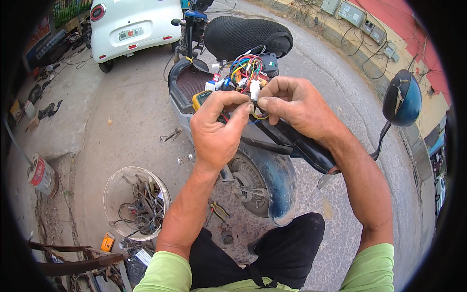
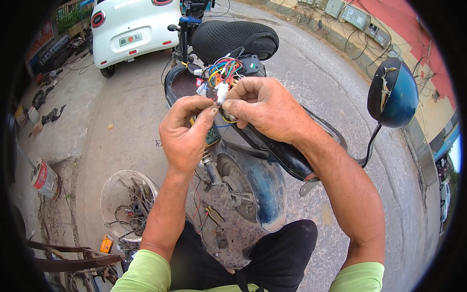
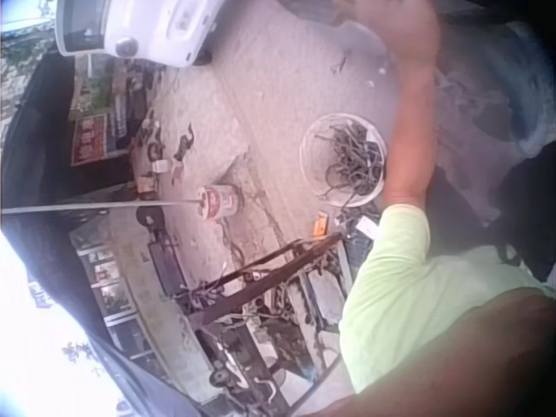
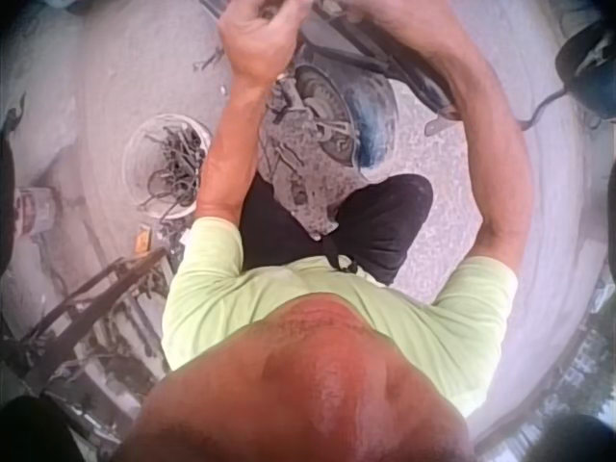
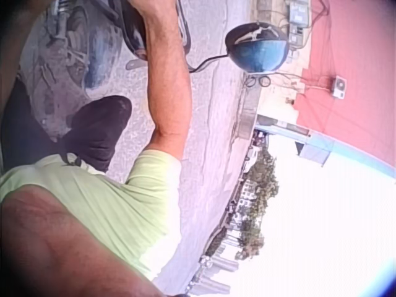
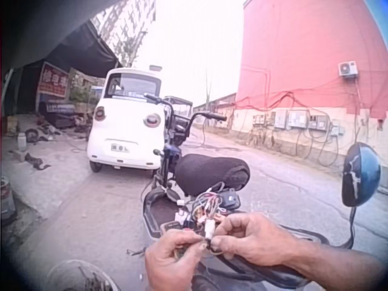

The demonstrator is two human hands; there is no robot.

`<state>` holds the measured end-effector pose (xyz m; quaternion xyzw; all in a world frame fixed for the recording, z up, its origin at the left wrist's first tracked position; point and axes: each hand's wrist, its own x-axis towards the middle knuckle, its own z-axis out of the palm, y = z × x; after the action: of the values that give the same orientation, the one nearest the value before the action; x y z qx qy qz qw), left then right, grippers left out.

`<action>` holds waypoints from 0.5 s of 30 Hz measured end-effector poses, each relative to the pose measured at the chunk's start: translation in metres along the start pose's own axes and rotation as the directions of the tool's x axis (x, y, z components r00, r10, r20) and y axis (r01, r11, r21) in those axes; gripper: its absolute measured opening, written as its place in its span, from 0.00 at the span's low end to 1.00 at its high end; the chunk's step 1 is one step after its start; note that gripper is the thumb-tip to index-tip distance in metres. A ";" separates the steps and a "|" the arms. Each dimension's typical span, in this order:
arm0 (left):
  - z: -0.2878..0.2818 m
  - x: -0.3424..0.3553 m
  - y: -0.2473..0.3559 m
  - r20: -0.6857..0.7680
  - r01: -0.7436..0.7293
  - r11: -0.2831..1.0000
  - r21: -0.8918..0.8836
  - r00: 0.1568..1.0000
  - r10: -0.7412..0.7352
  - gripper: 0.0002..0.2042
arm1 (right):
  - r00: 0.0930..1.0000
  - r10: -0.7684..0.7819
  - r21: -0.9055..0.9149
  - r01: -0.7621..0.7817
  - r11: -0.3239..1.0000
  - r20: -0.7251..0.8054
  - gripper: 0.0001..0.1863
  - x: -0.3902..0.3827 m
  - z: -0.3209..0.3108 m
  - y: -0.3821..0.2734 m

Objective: The person repairs an electric scooter by connecting and testing wires using a multimeter. They strip wire ends, twist them together, and wrap connections with electrical tape. The person then moves to the handlebar area to continue working on the wiring.

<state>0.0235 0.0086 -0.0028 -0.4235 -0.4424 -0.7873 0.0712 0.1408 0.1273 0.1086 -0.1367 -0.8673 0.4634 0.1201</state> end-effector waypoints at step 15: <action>-0.001 0.000 0.006 0.094 0.276 0.952 -0.132 0.959 -0.265 0.05 | 1.000 -0.028 0.099 0.029 0.995 -0.013 0.14 0.003 0.003 0.004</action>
<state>0.0257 0.0044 0.0001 -0.3923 -0.4410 -0.8028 -0.0849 0.1372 0.1277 0.1040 -0.1210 -0.8444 0.5033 0.1384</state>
